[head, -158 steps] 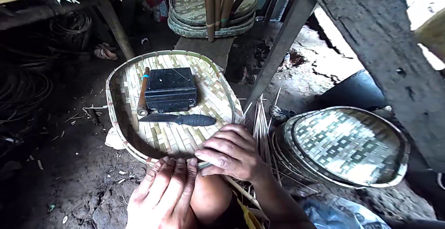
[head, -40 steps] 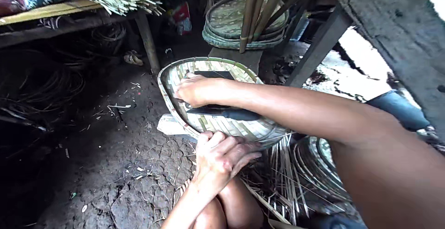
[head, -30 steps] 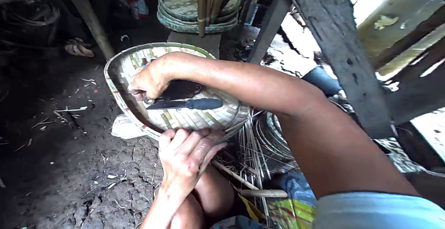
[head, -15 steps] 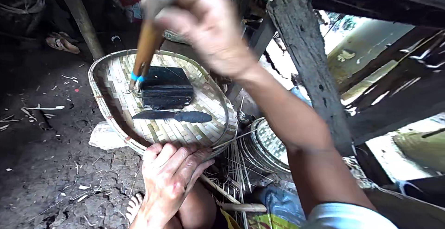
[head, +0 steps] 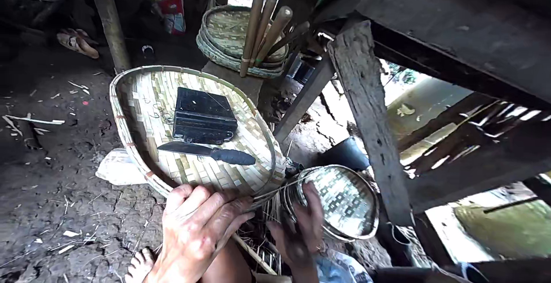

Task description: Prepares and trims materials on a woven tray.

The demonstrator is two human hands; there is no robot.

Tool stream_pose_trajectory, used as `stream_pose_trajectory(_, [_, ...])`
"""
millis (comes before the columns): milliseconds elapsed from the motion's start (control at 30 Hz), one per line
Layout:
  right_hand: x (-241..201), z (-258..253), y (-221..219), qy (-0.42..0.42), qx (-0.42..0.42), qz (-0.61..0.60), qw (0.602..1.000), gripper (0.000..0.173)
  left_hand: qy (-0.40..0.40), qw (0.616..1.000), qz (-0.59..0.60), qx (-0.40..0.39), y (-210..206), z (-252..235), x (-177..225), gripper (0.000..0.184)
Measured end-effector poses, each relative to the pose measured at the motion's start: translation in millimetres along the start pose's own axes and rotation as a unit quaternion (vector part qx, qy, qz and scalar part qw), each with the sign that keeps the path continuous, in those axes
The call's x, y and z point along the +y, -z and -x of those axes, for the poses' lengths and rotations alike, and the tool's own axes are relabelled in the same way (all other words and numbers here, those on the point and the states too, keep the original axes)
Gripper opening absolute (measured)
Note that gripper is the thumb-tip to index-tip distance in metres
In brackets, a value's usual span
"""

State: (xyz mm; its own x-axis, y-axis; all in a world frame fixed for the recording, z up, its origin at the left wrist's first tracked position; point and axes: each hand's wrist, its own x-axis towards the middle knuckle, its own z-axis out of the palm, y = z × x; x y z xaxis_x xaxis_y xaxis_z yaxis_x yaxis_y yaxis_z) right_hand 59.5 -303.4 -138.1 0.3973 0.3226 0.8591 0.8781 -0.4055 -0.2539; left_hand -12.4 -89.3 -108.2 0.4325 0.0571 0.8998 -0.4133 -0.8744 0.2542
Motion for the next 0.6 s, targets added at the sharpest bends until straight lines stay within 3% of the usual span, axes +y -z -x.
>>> stream_pose_trajectory(100, [16.8, -11.9, -28.6, 0.008, -0.008, -0.080, 0.997, 0.049, 0.003, 1.000, -0.004, 0.000, 0.3, 0.0, 1.5, 0.030])
stream_pose_trajectory(233, [26.3, -30.2, -36.7, 0.034, -0.004, -0.134, 0.990, 0.037, 0.012, 1.000, -0.002, -0.003, 0.7, 1.0, 3.0, 0.030])
stream_pose_trajectory(367, [30.1, -30.5, -31.0, 0.037, -0.025, -0.158, 0.986, 0.030, 0.017, 1.000, 0.003, -0.008, 0.9, 1.4, 3.8, 0.030])
stream_pose_trajectory(533, [27.4, -33.6, -10.3, 0.031, -0.071, -0.166, 0.983, 0.035, 0.007, 1.000, 0.002, -0.026, 4.8, 0.7, 3.0, 0.028])
stream_pose_trajectory(600, [22.0, -40.1, 5.2, 0.012, -0.065, -0.245, 0.967, 0.030, 0.017, 0.999, 0.008, -0.048, 9.1, -1.1, 3.9, 0.027])
